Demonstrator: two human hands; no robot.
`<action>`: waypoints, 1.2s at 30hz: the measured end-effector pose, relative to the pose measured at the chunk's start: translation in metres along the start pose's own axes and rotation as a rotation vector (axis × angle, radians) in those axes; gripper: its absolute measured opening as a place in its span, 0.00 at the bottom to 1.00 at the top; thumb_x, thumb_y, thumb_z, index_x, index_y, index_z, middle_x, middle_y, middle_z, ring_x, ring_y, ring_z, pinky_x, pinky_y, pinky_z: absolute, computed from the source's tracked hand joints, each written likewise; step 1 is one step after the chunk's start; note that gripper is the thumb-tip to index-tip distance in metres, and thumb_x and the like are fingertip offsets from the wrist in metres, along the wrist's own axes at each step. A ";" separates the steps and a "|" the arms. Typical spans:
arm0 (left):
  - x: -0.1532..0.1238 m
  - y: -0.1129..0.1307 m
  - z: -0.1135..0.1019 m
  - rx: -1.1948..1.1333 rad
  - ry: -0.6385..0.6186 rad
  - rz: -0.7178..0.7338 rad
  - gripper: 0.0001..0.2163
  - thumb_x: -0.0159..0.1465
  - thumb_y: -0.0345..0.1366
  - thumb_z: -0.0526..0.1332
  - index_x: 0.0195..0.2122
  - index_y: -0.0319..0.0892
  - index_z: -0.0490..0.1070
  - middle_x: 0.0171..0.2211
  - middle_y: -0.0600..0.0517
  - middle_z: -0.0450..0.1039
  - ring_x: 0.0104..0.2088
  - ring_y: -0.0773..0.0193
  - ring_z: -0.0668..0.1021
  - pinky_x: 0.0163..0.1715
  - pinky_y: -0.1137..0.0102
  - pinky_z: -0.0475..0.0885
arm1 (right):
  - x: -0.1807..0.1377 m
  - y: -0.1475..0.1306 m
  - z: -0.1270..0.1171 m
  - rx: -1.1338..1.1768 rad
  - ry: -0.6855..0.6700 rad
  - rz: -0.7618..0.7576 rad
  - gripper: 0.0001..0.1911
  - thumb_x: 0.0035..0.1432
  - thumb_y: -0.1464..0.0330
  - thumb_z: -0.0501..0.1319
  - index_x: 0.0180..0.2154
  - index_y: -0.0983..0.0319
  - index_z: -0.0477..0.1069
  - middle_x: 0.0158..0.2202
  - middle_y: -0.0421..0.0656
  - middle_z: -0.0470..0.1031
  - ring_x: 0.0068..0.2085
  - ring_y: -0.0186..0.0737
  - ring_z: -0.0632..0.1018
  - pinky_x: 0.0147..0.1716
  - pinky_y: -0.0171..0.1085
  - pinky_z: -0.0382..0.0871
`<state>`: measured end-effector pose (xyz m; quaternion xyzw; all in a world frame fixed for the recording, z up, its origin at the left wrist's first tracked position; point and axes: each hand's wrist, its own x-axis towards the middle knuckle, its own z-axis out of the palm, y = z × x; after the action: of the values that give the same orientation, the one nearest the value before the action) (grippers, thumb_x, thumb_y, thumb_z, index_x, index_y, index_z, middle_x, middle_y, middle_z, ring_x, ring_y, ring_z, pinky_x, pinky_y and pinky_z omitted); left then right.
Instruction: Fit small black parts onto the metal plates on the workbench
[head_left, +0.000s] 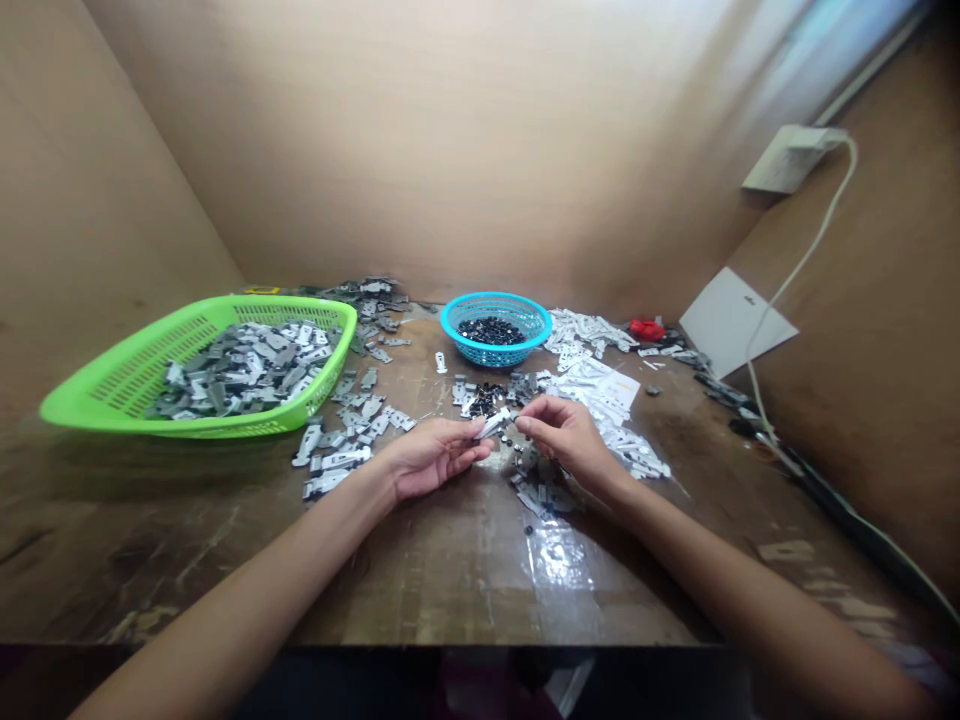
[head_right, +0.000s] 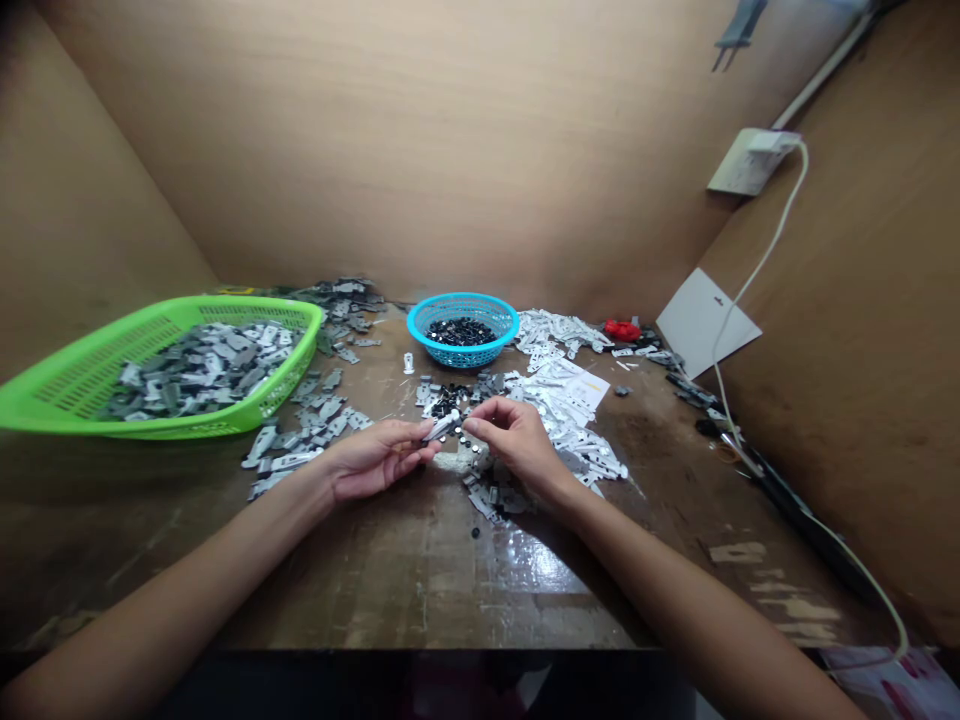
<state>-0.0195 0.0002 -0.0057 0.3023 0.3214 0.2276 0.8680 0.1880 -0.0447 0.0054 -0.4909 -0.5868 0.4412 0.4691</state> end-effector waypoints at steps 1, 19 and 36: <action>0.000 0.000 0.000 0.001 0.001 0.001 0.09 0.56 0.31 0.63 0.37 0.33 0.70 0.31 0.47 0.73 0.28 0.71 0.77 0.26 0.84 0.73 | 0.000 -0.002 -0.001 -0.061 0.002 -0.033 0.11 0.50 0.62 0.61 0.30 0.64 0.69 0.22 0.38 0.66 0.21 0.28 0.63 0.20 0.30 0.55; 0.000 -0.002 0.003 0.119 0.042 0.013 0.09 0.56 0.33 0.63 0.33 0.31 0.71 0.32 0.44 0.74 0.26 0.72 0.76 0.26 0.84 0.73 | -0.007 -0.006 -0.007 -0.744 -0.075 -0.491 0.09 0.59 0.67 0.53 0.35 0.62 0.71 0.31 0.44 0.67 0.32 0.36 0.69 0.33 0.34 0.60; -0.001 -0.001 0.003 0.099 0.049 0.020 0.09 0.55 0.33 0.63 0.34 0.32 0.71 0.32 0.45 0.74 0.27 0.72 0.76 0.26 0.84 0.73 | -0.008 -0.002 0.001 -0.709 0.045 -0.489 0.08 0.58 0.67 0.55 0.36 0.61 0.71 0.31 0.44 0.69 0.33 0.36 0.70 0.33 0.35 0.62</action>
<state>-0.0172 -0.0024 -0.0044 0.3424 0.3502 0.2274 0.8417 0.1876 -0.0527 0.0068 -0.4777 -0.7908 0.0771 0.3748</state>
